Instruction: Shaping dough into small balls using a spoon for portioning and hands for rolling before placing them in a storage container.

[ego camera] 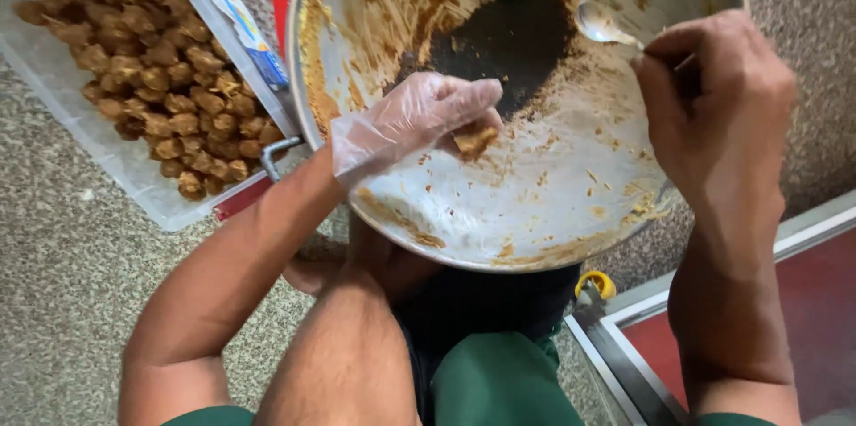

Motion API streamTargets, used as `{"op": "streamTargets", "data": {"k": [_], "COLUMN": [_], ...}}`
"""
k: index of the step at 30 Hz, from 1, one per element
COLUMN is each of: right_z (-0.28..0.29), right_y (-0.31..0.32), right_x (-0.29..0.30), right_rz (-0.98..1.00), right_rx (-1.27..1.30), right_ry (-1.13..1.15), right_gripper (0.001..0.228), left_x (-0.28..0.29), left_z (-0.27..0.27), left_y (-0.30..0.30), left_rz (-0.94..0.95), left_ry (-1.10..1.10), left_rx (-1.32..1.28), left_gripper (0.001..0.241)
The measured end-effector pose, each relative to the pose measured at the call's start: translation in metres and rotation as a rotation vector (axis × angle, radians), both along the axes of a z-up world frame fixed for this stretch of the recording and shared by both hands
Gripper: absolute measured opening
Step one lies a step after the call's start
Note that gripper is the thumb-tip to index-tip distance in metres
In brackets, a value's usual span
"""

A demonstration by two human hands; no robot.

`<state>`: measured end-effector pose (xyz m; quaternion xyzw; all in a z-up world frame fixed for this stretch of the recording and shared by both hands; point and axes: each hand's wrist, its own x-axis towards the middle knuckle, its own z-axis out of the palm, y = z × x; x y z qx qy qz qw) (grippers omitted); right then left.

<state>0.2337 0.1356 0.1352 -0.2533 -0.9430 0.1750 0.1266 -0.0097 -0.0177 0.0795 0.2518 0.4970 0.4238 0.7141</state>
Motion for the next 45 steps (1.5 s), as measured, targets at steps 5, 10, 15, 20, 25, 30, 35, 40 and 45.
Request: {"op": "streamTargets", "data": {"k": [5, 10, 15, 20, 25, 30, 35, 40, 45], "right_z": [0.002, 0.0, -0.005, -0.006, 0.0, 0.0, -0.002, 0.0, 0.001], "right_y": [-0.005, -0.009, -0.014, -0.021, -0.028, -0.03, -0.03, -0.031, -0.031], "right_x": [-0.007, -0.012, -0.017, -0.024, -0.03, -0.03, -0.03, -0.032, -0.033], "right_rz": [-0.006, 0.004, 0.0, 0.019, 0.017, -0.01, -0.002, -0.004, 0.011], "right_rx": [0.01, -0.001, 0.008, 0.02, -0.012, -0.041, -0.033, -0.045, -0.077], "right_ry": [-0.015, 0.002, -0.036, -0.04, -0.029, -0.057, -0.038, -0.035, -0.014], "right_gripper": [0.011, 0.012, 0.011, 0.009, 0.009, 0.009, 0.01, 0.011, 0.011], "left_x": [0.009, 0.006, 0.007, 0.014, 0.008, -0.009, -0.015, -0.016, -0.01], "left_z": [-0.009, -0.017, -0.028, -0.01, 0.007, 0.021, -0.009, -0.022, -0.032], "left_y": [-0.006, -0.005, -0.003, -0.003, 0.001, -0.008, -0.011, -0.013, -0.015], "left_rz": [0.263, 0.443, 0.629, 0.659, 0.702, 0.457, 0.627, 0.868, 0.788], "left_ry": [-0.082, -0.326, -0.461, -0.322, -0.226, 0.02, -0.183, -0.423, -0.338], "left_rx": [0.138, 0.146, 0.116, 0.135, -0.062, 0.116, -0.01, 0.041, -0.078], "left_gripper": [0.028, 0.013, 0.017, 0.023, 0.056, 0.062, 0.035, 0.024, 0.027]}}
